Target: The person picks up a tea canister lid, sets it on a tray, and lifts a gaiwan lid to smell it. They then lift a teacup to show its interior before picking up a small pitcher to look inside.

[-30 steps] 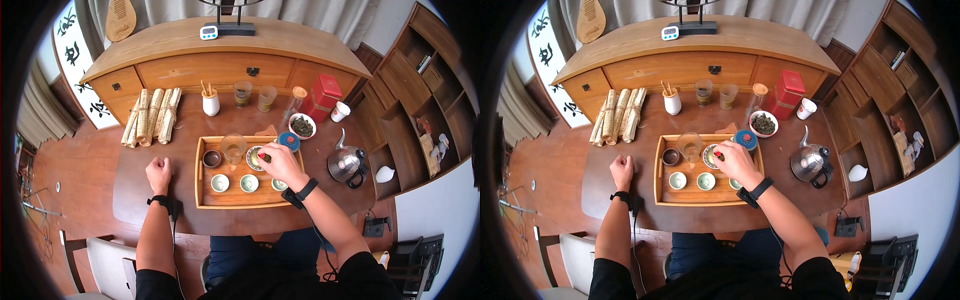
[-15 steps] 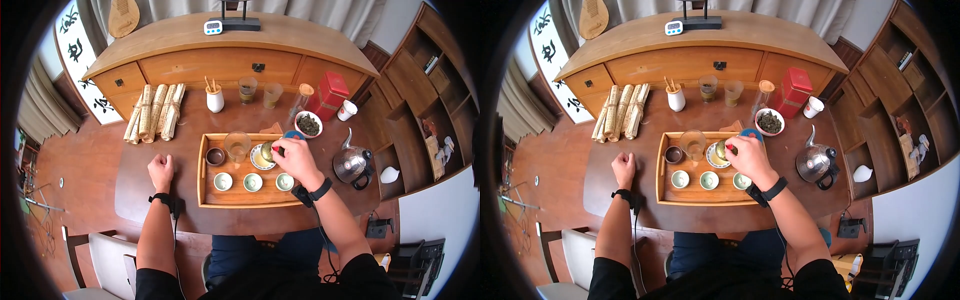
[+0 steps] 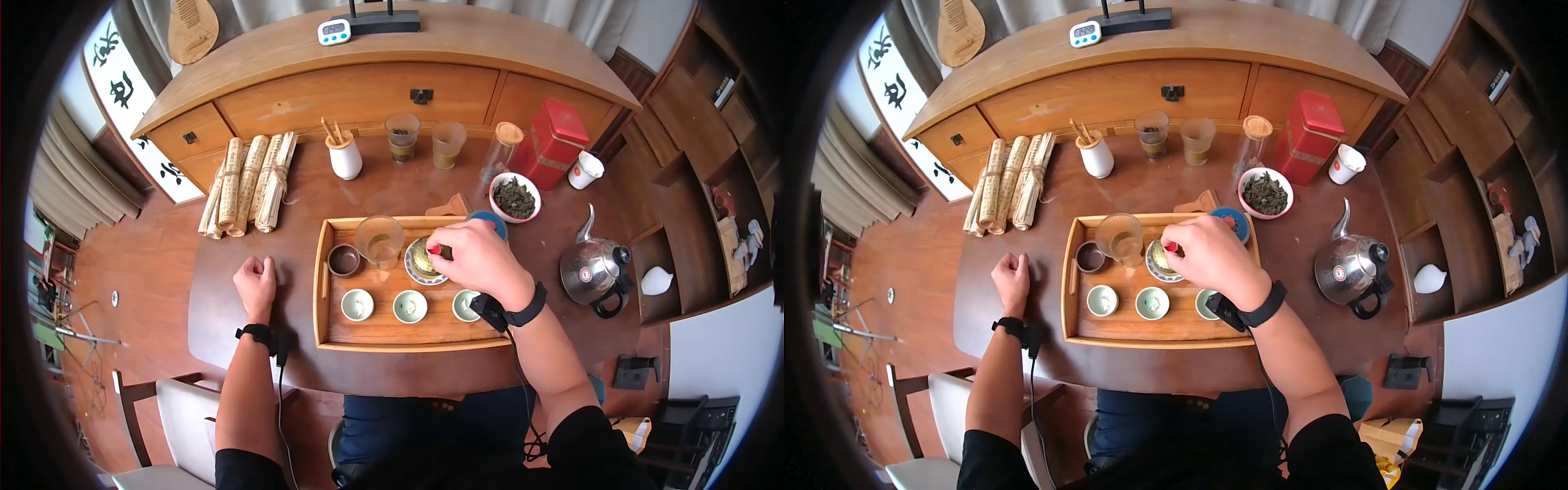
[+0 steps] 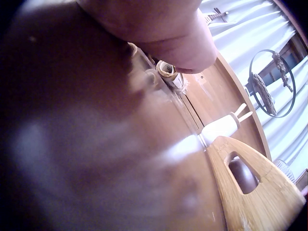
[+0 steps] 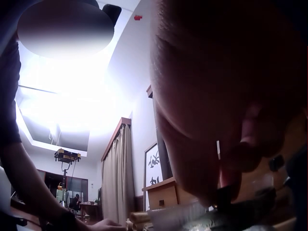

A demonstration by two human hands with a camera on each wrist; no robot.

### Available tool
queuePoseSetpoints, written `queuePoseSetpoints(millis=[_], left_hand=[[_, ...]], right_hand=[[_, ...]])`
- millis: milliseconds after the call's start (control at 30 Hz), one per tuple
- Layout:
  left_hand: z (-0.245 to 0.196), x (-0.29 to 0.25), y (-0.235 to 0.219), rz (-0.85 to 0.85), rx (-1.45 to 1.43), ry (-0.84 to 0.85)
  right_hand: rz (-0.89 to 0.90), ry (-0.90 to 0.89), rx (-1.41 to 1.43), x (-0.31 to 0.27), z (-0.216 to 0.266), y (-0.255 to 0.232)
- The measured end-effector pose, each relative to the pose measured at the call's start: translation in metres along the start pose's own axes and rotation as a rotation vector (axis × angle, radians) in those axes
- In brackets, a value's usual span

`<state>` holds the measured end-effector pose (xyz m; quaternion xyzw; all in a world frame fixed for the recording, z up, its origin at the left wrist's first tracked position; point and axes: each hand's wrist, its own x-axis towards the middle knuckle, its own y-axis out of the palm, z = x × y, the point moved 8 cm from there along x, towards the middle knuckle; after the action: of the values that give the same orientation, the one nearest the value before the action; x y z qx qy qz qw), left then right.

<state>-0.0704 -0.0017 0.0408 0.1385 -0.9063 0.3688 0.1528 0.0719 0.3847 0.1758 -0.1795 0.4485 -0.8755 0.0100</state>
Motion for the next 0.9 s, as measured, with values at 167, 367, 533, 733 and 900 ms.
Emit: queuePoseSetpoints(millis=[167,367,533,733,900], left_hand=[[0.001,0.001,0.001,0.000,-0.016,-0.008],[0.004,0.003,-0.001,-0.015,0.010,0.009],[0.009,0.002,0.001,-0.036,0.018,0.004],[0.010,0.005,-0.001,-0.053,-0.021,0.035],[0.013,0.009,-0.001,-0.048,-0.027,0.021]], right_hand=[[-0.012,-0.052,0.060,0.000,-0.013,0.013],[0.015,-0.078,-0.023,0.006,-0.019,0.025],[0.067,-0.119,-0.027,0.006,-0.019,0.027],[0.171,-0.106,-0.062,0.005,-0.019,0.030],[0.180,-0.106,-0.056,0.004,-0.020,0.029]])
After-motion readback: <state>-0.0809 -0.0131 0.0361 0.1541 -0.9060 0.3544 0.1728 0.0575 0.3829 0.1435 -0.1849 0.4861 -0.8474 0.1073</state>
